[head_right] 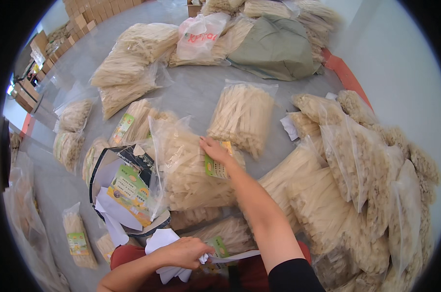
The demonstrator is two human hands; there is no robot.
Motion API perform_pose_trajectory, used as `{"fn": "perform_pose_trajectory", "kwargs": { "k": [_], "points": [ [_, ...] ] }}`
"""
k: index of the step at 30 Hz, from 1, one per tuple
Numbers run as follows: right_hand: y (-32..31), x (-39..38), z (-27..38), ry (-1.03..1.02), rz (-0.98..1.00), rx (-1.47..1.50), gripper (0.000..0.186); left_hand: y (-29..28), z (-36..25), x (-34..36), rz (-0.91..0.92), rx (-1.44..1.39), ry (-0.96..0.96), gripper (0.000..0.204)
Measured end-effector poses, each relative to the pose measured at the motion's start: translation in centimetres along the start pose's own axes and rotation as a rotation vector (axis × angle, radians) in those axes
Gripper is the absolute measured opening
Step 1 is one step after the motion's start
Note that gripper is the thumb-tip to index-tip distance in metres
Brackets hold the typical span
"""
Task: The person peels adhesive labels from a sheet and applies them to clear plastic bags containing dried noodle-like items. They handle the bags one at a time from a large pile on the warehouse floor.
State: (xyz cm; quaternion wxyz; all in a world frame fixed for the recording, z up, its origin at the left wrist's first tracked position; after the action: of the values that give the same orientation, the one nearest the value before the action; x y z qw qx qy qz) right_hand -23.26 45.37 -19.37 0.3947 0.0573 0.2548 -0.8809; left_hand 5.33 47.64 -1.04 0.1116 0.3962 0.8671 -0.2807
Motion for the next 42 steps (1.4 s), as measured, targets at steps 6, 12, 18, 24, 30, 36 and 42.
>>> {"fn": "perform_pose_trajectory", "kwargs": {
  "k": [6,12,18,24,30,36,42],
  "points": [
    [1.0,-7.6,-4.4,0.350,-0.732,0.069,0.059,-0.5,0.6,-1.4,-0.081,-0.010,-0.088,0.030],
    [8.1,-13.5,-7.1,0.196,-0.858,-0.098,0.059,-2.4,0.5,-1.8,-0.288,0.052,-0.138,0.030],
    [9.1,-14.0,-5.5,0.054,-0.822,-0.202,0.056,-3.5,-0.5,-3.4,-0.581,-0.070,0.024,0.025],
    [8.6,-15.2,-3.3,0.011,-0.633,-0.299,0.057,-4.3,-0.9,-4.5,-0.836,-0.279,0.288,0.013],
    [9.6,-15.5,2.8,-0.353,-0.532,-0.322,0.053,-5.3,-0.6,-6.8,-0.980,-0.449,0.293,0.005],
    [9.2,-16.3,14.9,-0.714,-0.597,-0.068,0.046,-9.3,3.7,-15.7,-1.534,-0.521,-0.068,0.016],
    [17.5,-16.5,21.4,-0.830,0.114,-0.124,0.039,-10.4,7.6,-23.9,-1.994,-0.774,0.379,0.024]
  ]
}}
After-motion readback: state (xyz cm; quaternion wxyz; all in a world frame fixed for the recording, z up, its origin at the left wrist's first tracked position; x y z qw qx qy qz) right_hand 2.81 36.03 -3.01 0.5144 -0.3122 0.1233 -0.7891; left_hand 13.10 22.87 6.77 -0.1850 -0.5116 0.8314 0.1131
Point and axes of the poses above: each hand's wrist, its own x-axis towards the middle knuckle, its own y-axis out of the palm, z = x × y, the point moved 4 cm from there along x, towards the middle knuckle, and after that the axes turned 6 degrees about y, right-handed, at the moved point
